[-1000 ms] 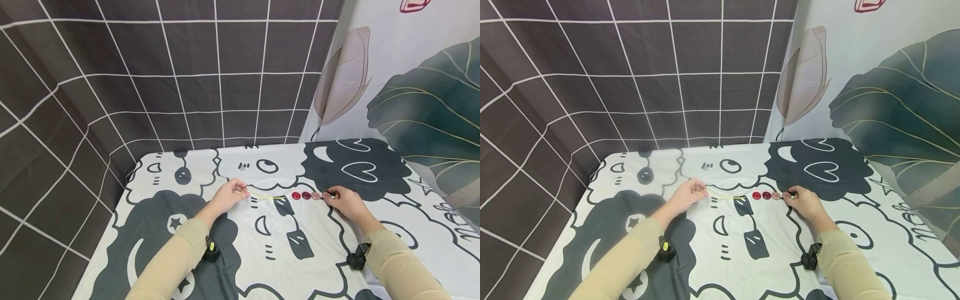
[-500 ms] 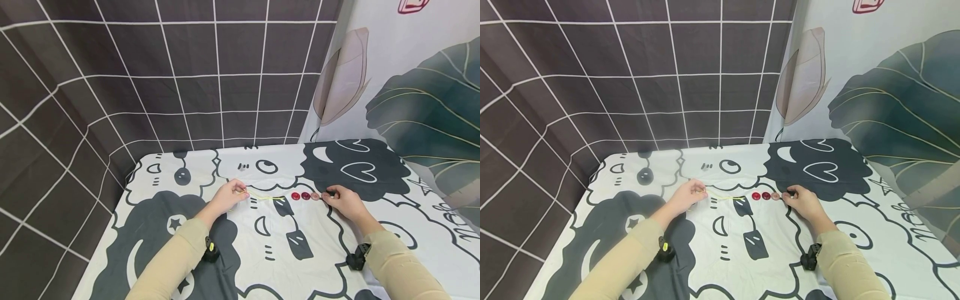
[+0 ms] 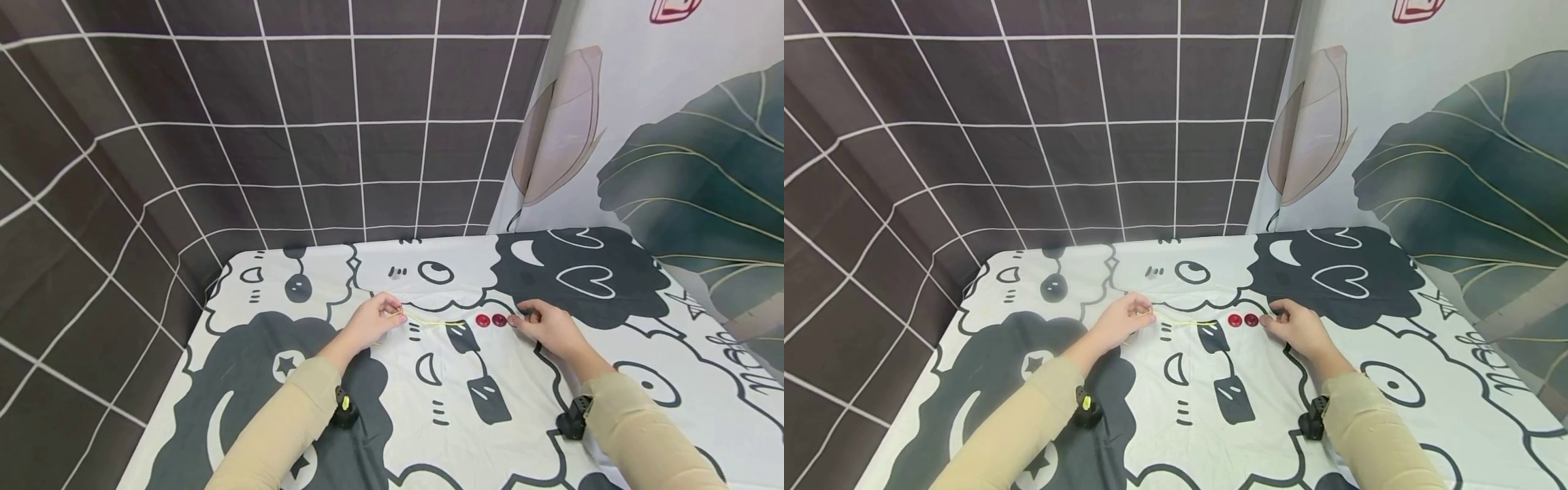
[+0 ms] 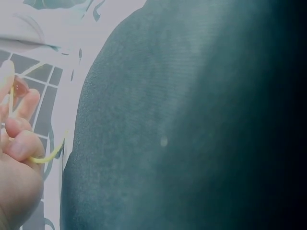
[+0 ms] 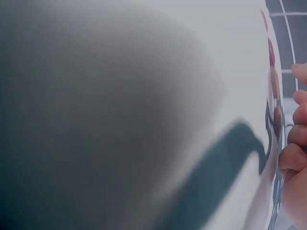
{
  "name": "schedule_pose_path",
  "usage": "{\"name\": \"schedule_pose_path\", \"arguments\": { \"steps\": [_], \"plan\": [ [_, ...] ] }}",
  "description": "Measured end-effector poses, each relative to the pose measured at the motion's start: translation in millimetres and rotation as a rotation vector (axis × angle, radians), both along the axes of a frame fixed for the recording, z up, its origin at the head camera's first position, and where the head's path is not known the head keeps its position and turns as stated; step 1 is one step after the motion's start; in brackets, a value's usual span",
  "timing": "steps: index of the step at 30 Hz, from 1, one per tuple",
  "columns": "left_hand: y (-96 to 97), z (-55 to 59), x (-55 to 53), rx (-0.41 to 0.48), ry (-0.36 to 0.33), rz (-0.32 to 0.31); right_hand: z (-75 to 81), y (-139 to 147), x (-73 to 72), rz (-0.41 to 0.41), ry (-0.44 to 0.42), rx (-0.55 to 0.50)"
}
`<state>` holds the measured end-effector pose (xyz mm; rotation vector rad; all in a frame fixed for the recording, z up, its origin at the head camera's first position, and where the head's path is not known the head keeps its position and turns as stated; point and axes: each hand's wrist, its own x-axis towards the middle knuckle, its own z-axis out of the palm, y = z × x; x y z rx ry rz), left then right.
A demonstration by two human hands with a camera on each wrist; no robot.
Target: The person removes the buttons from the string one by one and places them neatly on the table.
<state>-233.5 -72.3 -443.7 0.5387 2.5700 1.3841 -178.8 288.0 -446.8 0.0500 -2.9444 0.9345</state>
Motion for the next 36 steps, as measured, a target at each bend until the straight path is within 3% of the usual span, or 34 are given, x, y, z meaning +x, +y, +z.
{"name": "schedule_pose_path", "arguments": {
  "steps": [8, 36],
  "plan": [
    [-0.3, -0.5, 1.4, -0.003, -0.005, -0.004, -0.4, -14, -1.3, 0.031, -0.018, -0.081],
    [0.3, 1.5, 0.6, -0.016, -0.011, -0.014, 0.4, -38, -8.8, 0.086, 0.046, -0.034]
  ]
}}
